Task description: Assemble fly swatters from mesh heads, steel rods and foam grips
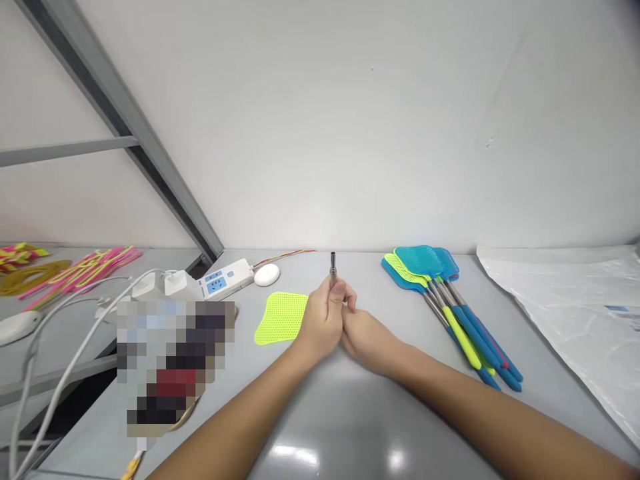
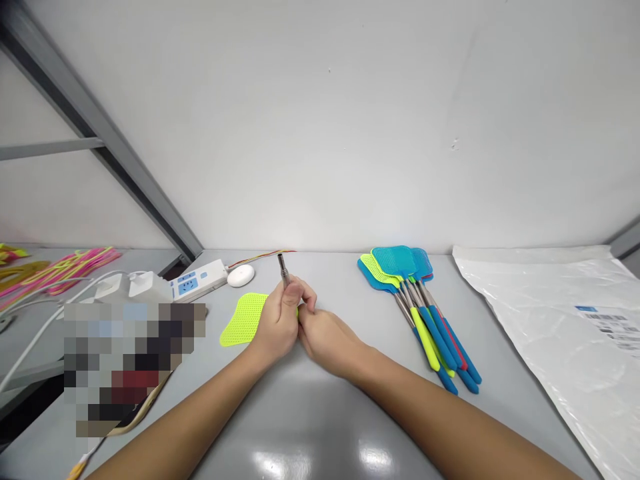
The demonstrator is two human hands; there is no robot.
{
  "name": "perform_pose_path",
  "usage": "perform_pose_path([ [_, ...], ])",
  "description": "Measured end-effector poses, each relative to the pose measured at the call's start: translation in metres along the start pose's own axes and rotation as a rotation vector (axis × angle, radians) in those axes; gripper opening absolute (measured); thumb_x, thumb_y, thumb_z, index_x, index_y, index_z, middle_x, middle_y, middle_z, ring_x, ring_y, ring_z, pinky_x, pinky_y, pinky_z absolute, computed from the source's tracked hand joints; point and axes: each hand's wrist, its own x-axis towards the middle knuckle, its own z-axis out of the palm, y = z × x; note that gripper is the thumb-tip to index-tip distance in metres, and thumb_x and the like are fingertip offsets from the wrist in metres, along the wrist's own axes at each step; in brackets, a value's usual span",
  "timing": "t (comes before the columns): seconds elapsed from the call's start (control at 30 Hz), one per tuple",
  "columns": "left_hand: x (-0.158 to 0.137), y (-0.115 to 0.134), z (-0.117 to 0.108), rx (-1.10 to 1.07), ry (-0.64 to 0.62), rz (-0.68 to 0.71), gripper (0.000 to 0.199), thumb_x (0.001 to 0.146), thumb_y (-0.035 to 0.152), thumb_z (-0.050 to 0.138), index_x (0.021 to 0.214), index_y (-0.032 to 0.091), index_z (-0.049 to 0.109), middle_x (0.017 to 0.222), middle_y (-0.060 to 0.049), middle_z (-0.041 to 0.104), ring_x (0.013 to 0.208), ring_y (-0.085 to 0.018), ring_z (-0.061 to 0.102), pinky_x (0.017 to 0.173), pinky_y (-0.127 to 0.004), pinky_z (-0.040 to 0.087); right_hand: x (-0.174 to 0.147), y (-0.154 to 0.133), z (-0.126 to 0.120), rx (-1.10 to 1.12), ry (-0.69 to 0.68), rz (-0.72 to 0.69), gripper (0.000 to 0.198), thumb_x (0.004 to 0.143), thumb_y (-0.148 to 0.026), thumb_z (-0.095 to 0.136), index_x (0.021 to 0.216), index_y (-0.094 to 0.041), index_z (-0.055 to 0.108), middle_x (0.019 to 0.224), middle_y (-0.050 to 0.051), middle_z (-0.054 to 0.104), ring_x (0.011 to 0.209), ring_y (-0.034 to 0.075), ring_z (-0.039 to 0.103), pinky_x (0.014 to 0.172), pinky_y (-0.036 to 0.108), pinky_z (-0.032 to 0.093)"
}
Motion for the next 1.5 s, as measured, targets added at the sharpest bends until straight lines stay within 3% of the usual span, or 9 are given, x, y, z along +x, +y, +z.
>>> perform_pose_path([
  [0.17, -0.004, -0.008, 0.001, 0.018, 0.023, -0.009, 0.039, 0.098, 0.038, 0.028, 0.07, 0.019, 0.046, 0.068, 0.0, 0.047, 0.064, -0.013, 0.045, 0.066, -0.027, 0.036, 0.003, -0.001, 0.0, -0.067, -0.021, -0.021, 0.023, 0.094, -0.023, 0.032, 0.107, -0.014, 0.049, 0.084, 0.009, 0.065, 0.063, 0.016, 0.057, 0.056, 0.025, 0.036],
  [0.6, -0.005, -0.007, 0.004, -0.035, 0.033, -0.026, 0.038, 0.098, 0.038, 0.03, 0.075, 0.019, 0.053, 0.073, -0.001, 0.054, 0.069, -0.014, 0.05, 0.07, -0.027, 0.04, 0.001, 0.001, -0.002, 0.025, -0.003, -0.037, 0.022, 0.093, -0.02, 0.035, 0.107, -0.014, 0.051, 0.088, 0.009, 0.065, 0.069, 0.018, 0.06, 0.056, 0.025, 0.039],
  [0.83, -0.007, -0.008, 0.001, -0.044, -0.026, -0.025, 0.044, 0.098, 0.04, 0.027, 0.082, 0.018, 0.062, 0.08, -0.003, 0.061, 0.075, -0.016, 0.054, 0.076, -0.029, 0.042, -0.007, 0.004, -0.001, 0.092, 0.082, -0.046, 0.014, 0.093, -0.02, 0.038, 0.093, -0.017, 0.052, 0.084, 0.006, 0.062, 0.071, 0.016, 0.058, 0.061, 0.025, 0.041],
  [1.03, -0.006, -0.012, 0.0, -0.071, 0.031, -0.074, 0.045, 0.098, 0.044, 0.026, 0.081, 0.018, 0.059, 0.081, -0.004, 0.062, 0.077, -0.017, 0.056, 0.076, -0.03, 0.044, -0.011, 0.004, 0.0, 0.02, 0.228, -0.067, 0.026, 0.096, -0.029, 0.035, 0.074, -0.021, 0.044, 0.068, 0.001, 0.053, 0.06, 0.015, 0.048, 0.057, 0.027, 0.036],
  [1.17, -0.006, -0.009, 0.002, -0.075, 0.014, -0.026, 0.037, 0.097, 0.041, 0.031, 0.091, 0.019, 0.06, 0.094, -0.006, 0.064, 0.092, -0.019, 0.059, 0.086, -0.032, 0.044, -0.01, 0.004, -0.001, 0.108, 0.345, -0.016, 0.022, 0.098, -0.032, 0.032, 0.088, -0.021, 0.049, 0.082, 0.005, 0.06, 0.073, 0.018, 0.055, 0.064, 0.028, 0.042],
  [1.27, -0.007, -0.009, 0.002, -0.04, -0.047, -0.026, 0.031, 0.095, 0.04, 0.037, 0.103, 0.02, 0.059, 0.103, -0.008, 0.063, 0.098, -0.02, 0.058, 0.088, -0.034, 0.044, -0.01, 0.004, -0.007, 0.166, 0.399, 0.054, 0.02, 0.098, -0.033, 0.033, 0.102, -0.021, 0.049, 0.08, 0.003, 0.062, 0.067, 0.017, 0.057, 0.061, 0.027, 0.042],
  [1.37, -0.008, -0.009, 0.0, -0.046, -0.05, 0.001, 0.032, 0.097, 0.04, 0.034, 0.103, 0.019, 0.057, 0.1, -0.008, 0.063, 0.093, -0.02, 0.059, 0.084, -0.034, 0.045, -0.013, 0.002, -0.021, 0.044, 0.364, 0.045, 0.021, 0.096, -0.036, 0.038, 0.098, -0.021, 0.054, 0.069, -0.001, 0.06, 0.056, 0.015, 0.052, 0.056, 0.026, 0.037],
  [1.5, -0.011, -0.007, -0.005, -0.087, 0.086, 0.078, 0.036, 0.098, 0.041, 0.025, 0.097, 0.019, 0.054, 0.091, -0.006, 0.061, 0.082, -0.017, 0.057, 0.077, -0.032, 0.046, -0.025, -0.001, -0.049, -0.236, 0.334, 0.026, 0.032, 0.094, -0.044, 0.043, 0.076, -0.022, 0.054, 0.059, -0.002, 0.054, 0.052, 0.013, 0.046, 0.052, 0.026, 0.029],
])
